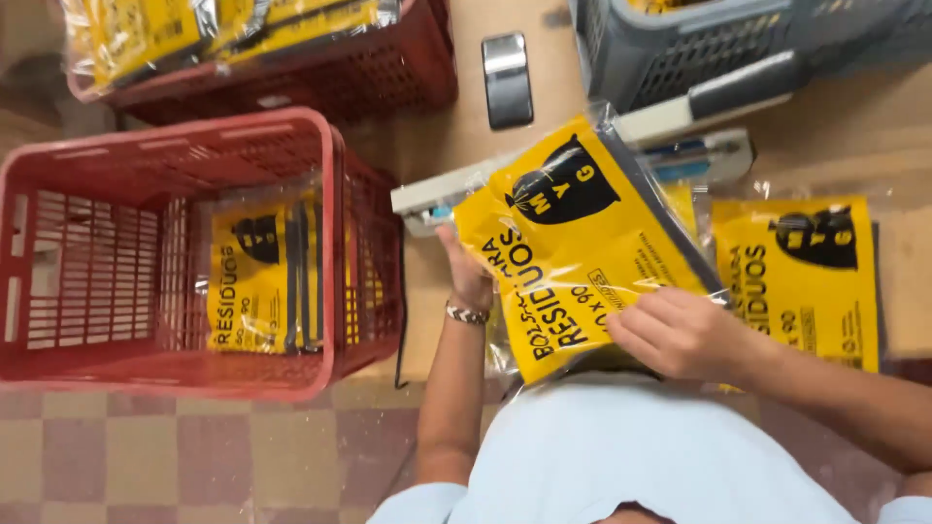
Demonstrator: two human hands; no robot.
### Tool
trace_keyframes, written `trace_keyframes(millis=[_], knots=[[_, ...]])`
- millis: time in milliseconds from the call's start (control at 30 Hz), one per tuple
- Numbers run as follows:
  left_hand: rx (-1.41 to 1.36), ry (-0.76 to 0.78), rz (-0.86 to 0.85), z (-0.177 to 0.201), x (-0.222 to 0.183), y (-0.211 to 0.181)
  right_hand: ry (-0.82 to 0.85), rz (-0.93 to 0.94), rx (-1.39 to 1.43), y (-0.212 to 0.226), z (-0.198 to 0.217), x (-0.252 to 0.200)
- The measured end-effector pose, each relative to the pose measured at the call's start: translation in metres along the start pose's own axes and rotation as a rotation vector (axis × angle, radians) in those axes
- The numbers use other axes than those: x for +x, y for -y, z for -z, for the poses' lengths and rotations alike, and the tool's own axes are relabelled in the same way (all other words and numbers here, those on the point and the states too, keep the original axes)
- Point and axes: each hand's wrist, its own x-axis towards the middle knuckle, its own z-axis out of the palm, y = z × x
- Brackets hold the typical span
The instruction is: Sealing the outer plastic packaging of trash bags using a manual heat sealer and placing them into a storage crate.
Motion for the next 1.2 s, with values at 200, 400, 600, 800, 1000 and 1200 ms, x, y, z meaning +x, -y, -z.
trace_keyframes(millis=[200, 400, 600, 800, 1000, 1200], knots=[[0.481, -0.325, 0.26, 0.048, -0.023, 0.006, 0.189, -0.232, 0.333, 0.059, -0.09, -0.07], [0.654, -0.422, 0.403, 0.069, -0.013, 0.007, 0.028, -0.972, 0.158, -0.022, -0.129, -0.101], [0.81, -0.567, 0.252, 0.043, -0.003, -0.017, 0.017, -1.717, 0.737, -0.08, -0.146, -0.079], [1.151, -0.675, 0.222, 0.063, 0.002, 0.002, 0.186, -1.819, 0.612, -0.094, -0.175, -0.114], [1.457, -0.72, 0.208, 0.055, 0.002, -0.013, 0.07, -1.835, 0.462, -0.099, -0.192, -0.134], [1.554, -0.893, 0.213, 0.025, 0.01, -0.006, 0.117, -1.667, 0.24, -0.1, -0.196, -0.137]])
